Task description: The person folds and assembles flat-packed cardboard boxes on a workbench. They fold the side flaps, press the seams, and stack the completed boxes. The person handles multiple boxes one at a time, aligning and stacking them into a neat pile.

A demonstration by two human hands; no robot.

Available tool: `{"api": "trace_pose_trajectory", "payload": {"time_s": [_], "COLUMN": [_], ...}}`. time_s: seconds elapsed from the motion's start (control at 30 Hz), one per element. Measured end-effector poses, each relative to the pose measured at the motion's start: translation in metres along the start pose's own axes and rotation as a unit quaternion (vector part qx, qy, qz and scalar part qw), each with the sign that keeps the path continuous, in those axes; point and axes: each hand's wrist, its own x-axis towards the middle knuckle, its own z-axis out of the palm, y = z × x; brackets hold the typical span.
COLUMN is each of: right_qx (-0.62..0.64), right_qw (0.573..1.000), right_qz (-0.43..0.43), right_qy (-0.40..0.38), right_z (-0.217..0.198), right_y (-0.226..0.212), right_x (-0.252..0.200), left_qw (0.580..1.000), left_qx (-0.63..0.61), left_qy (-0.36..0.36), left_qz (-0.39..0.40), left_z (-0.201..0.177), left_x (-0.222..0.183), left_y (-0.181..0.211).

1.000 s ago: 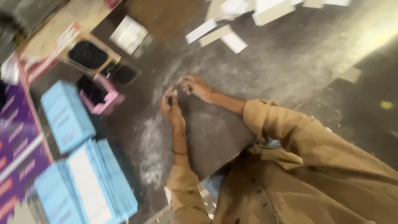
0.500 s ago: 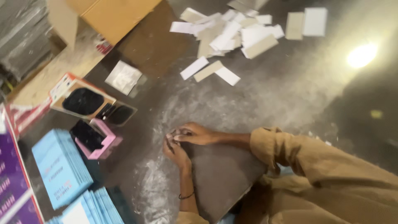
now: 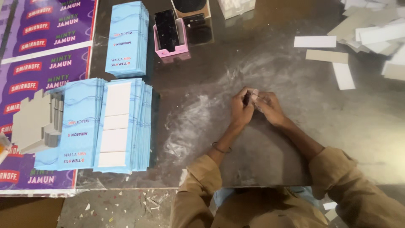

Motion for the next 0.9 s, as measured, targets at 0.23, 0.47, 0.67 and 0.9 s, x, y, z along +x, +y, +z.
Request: {"api": "trace_pose_trajectory", "payload": {"time_s": [0.23, 0.47, 0.67, 0.9], "right_qx": [-0.111, -0.201, -0.304, -0.318], "right_qw": [0.991, 0.975, 0.941, 0.935], "right_qz": [-0.076, -0.083, -0.148, -0.153], "right_qy": [0.020, 0.042, 0.005, -0.037], "right_z": [0.005, 0.001, 0.001, 0.020], "right_y": [-0.029, -0.018, -0.032, -0.051], "right_x": [0.001, 0.003, 0.002, -0.001], "left_qw": [0.994, 0.990, 0.945, 0.757], "left_qx": [-0.039, 0.016, 0.034, 0.195], "left_qy": [0.081, 0.135, 0.275, 0.622], "left_qz": [0.056, 0.044, 0.171, 0.054], "left_z": [0.000, -0.008, -0.077, -0.265], "left_x": [0.000, 0.005, 0.006, -0.138], "left_y": [0.012, 0.025, 0.073, 0.084]}}
